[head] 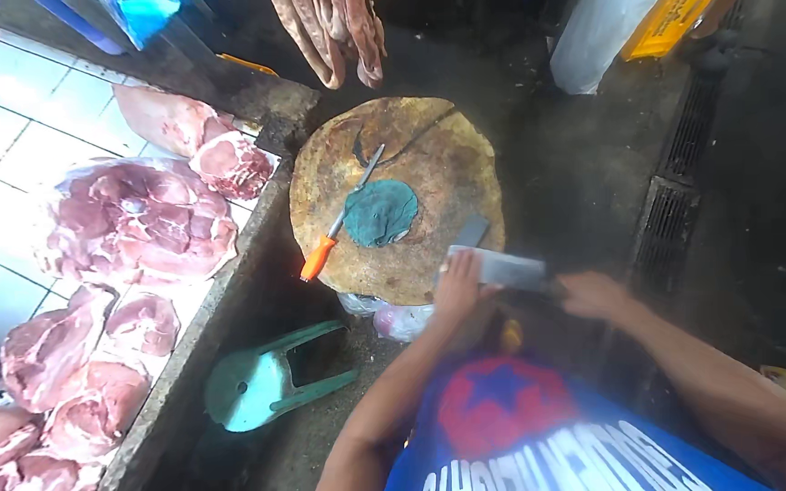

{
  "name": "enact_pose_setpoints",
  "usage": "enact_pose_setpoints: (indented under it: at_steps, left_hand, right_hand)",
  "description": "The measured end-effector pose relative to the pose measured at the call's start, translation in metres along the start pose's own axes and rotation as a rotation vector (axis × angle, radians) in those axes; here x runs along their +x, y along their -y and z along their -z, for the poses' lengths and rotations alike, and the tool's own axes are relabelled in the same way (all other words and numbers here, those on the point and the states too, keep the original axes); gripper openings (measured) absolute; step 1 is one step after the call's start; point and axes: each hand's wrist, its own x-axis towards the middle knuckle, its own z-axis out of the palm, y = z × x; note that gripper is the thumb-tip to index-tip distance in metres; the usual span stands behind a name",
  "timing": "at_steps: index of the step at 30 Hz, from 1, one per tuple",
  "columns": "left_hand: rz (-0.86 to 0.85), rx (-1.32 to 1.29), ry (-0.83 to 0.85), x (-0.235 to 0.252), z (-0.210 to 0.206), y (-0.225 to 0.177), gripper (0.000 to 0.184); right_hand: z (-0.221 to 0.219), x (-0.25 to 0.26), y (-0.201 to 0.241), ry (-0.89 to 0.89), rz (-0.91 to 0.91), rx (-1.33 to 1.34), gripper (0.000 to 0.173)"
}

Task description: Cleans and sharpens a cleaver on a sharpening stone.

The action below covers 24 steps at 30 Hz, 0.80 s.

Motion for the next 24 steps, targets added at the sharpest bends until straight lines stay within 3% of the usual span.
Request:
enact_pose_setpoints:
  at_steps: [4, 7, 10, 14, 16, 18, 22, 24]
  left_hand:
    - [0.154, 0.111, 0.005, -0.094, 0.031, 0.108, 0.081]
    - [0.207, 0.166, -0.019, -0.124, 0.048, 0.127, 0.085]
    - [0.233, 0.077, 0.02, -0.087, 0.03, 0.067, 0.09]
    - [0.08, -0.027, -0.034, -0.003, -0.011, -0.034, 0.085]
    - [0.029, -0.018, -0.055, 0.012, -0.017, -0.042, 0.082]
    - [0.046, 0.006, -0.047, -0.007, -0.01, -0.011, 0.079]
    - [0.163, 0.089, -0.024, -0.099, 0.023, 0.082, 0.076]
    - [0.199, 0.124, -0.06, -0.121, 0.035, 0.098, 0.078]
  right_hand:
    - [-0.024, 0.044, 0.116, 0.02, 0.23, 0.053, 0.027]
    - [-0.031, 0.051, 0.147, 0.037, 0.324, 0.03, 0.024]
    - [-0.019, 0.03, 0.082, 0.027, 0.266, 0.024, 0.029]
    - [-0.005, 0.0, -0.041, -0.079, 0.04, -0.049, 0.032]
    - [0.005, -0.003, -0.048, -0.078, -0.017, -0.081, 0.029]
    - [0.005, 0.007, -0.013, -0.043, 0.02, -0.044, 0.031]
    - [-0.026, 0.04, 0.094, 0.022, 0.225, 0.009, 0.028]
    - [-0.03, 0.045, 0.119, 0.042, 0.304, -0.01, 0.029]
